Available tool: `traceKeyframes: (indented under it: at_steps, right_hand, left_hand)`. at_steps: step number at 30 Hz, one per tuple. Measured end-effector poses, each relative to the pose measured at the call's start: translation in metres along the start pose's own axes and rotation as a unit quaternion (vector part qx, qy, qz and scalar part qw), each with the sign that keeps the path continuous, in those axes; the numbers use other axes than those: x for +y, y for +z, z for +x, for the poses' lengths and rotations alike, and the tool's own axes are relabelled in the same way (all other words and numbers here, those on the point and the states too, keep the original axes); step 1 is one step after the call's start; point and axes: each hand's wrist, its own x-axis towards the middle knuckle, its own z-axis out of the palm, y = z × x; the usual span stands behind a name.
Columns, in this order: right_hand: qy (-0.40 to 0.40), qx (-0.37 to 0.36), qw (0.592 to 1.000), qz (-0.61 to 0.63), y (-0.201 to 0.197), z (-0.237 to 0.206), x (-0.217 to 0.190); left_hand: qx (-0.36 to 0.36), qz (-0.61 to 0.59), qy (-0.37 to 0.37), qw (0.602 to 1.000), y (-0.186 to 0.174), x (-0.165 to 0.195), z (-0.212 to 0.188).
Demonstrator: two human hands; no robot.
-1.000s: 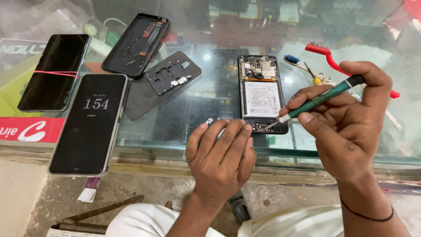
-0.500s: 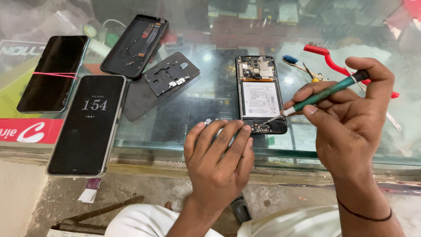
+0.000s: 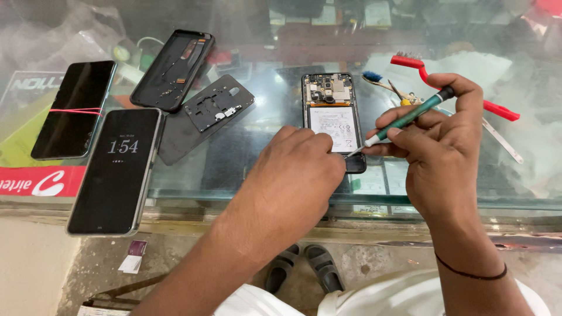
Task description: The person uses a screwdriver to loosen and remove screws from the bottom edge of a disassembled smartphone. The phone remains open on the glass counter while the person works on the lower circuit board area.
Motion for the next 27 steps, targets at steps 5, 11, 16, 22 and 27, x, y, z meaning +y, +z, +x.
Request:
traceKeyframes:
  at_steps: [5, 11, 16, 22, 27]
  right_hand:
    - [0.011, -0.006, 1.000, -0.020, 0.001, 0.004, -0.001]
    - [0.023, -0.001, 0.999, -0.029, -0.001, 0.003, 0.001]
    - [0.018, -0.015, 1.000, -0.019, -0.001, 0.006, 0.002]
    - [0.024, -0.011, 0.999, -0.028, -0.003, 0.005, 0.003]
    - [0.026, -0.008, 0.999, -0.021, 0.000, 0.005, 0.000]
  left_hand:
    - [-0.116, 0.070, 0.012, 0.991, -0.014, 0.003, 0.023]
    - [-0.210, 0.104, 0.033, 0.972, -0.020, 0.000, 0.044]
    - [-0.235, 0.115, 0.063, 0.963, -0.020, 0.003, 0.057]
    - [-0.225, 0.122, 0.112, 0.960, -0.014, 0.002, 0.059]
    - [-0.150, 0.094, 0.110, 0.978, -0.019, -0.006, 0.044]
